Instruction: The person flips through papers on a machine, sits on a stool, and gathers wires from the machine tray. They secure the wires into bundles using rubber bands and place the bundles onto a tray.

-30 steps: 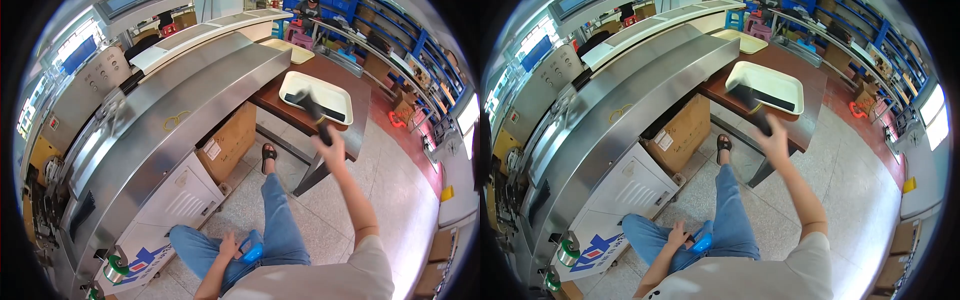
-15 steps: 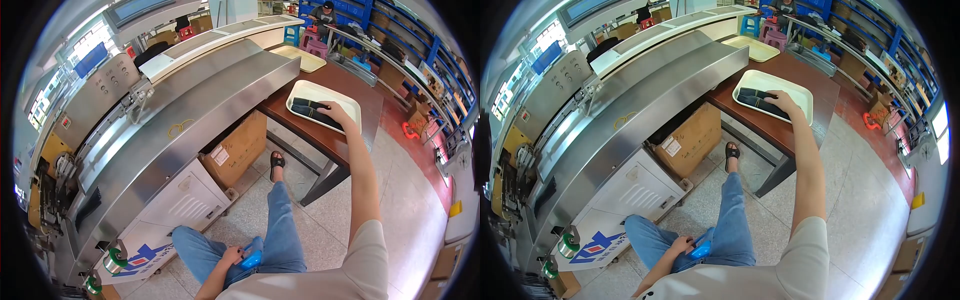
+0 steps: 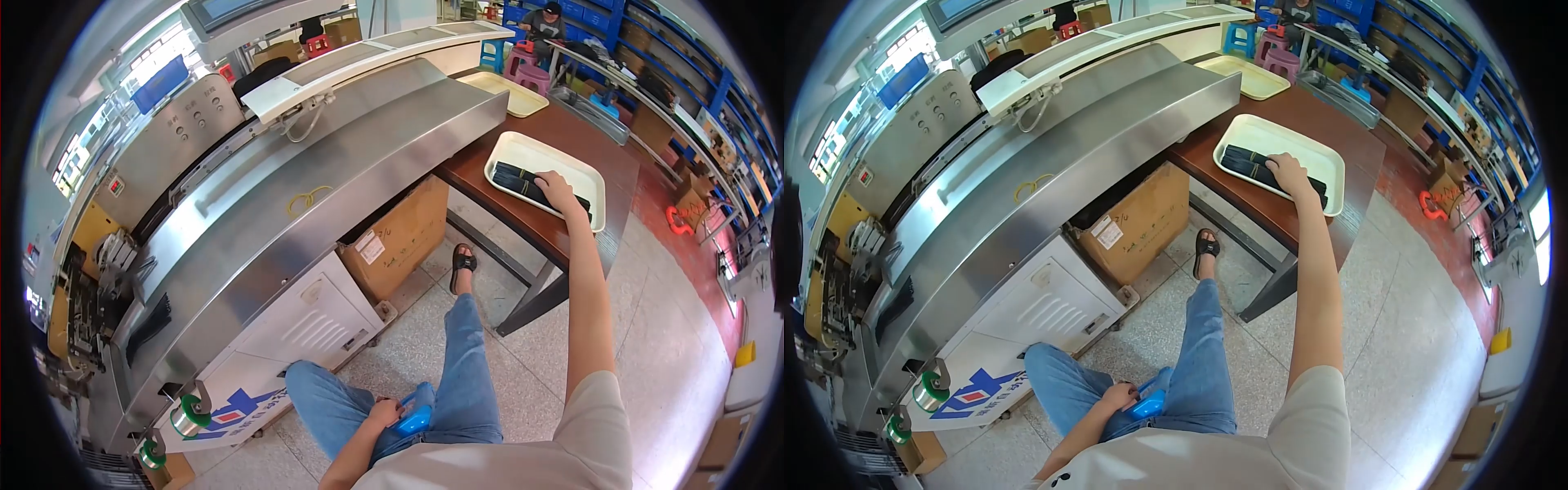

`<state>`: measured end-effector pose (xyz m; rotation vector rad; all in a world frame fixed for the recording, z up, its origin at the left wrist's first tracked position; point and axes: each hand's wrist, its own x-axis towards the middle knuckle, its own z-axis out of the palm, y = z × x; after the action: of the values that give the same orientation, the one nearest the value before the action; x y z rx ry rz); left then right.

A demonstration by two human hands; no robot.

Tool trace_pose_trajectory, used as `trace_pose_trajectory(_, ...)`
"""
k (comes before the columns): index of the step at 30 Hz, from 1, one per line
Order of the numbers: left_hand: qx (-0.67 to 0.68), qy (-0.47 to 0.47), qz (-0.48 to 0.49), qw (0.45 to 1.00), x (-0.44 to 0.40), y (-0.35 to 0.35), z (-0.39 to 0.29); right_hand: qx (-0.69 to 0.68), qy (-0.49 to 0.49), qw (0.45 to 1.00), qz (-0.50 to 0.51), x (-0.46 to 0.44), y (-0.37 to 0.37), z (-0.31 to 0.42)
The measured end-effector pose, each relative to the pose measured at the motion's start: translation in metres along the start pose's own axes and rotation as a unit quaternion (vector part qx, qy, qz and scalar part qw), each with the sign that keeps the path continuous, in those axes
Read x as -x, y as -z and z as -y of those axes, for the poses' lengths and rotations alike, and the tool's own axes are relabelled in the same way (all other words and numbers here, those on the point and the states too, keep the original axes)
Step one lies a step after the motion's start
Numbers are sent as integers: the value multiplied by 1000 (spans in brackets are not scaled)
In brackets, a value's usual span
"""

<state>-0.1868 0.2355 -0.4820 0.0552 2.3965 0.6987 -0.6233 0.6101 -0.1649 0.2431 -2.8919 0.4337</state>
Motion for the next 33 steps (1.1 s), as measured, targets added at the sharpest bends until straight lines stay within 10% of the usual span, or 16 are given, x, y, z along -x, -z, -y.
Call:
trace_pose_trajectory(26, 53, -59, -60, 995, 11, 5, -3, 252, -153, 943, -154, 16, -23, 35)
trace_pose_trajectory(28, 71, -44, -37, 996, 12, 9, -5, 190, 60, 892, -406, 30, -26, 58)
trace_pose_trajectory(31, 99, -40, -43, 993, 8, 5, -8, 13, 202, 900, -387, 107, -35, 149)
trace_pose_trajectory(32, 91, -58, -54, 993, 3, -1, -5, 92, 20, 981, -170, 134, -66, 167)
trace_pose_trajectory(33, 81, -75, -63, 992, -2, -7, -1, -11, 188, 933, -306, 187, -97, 185)
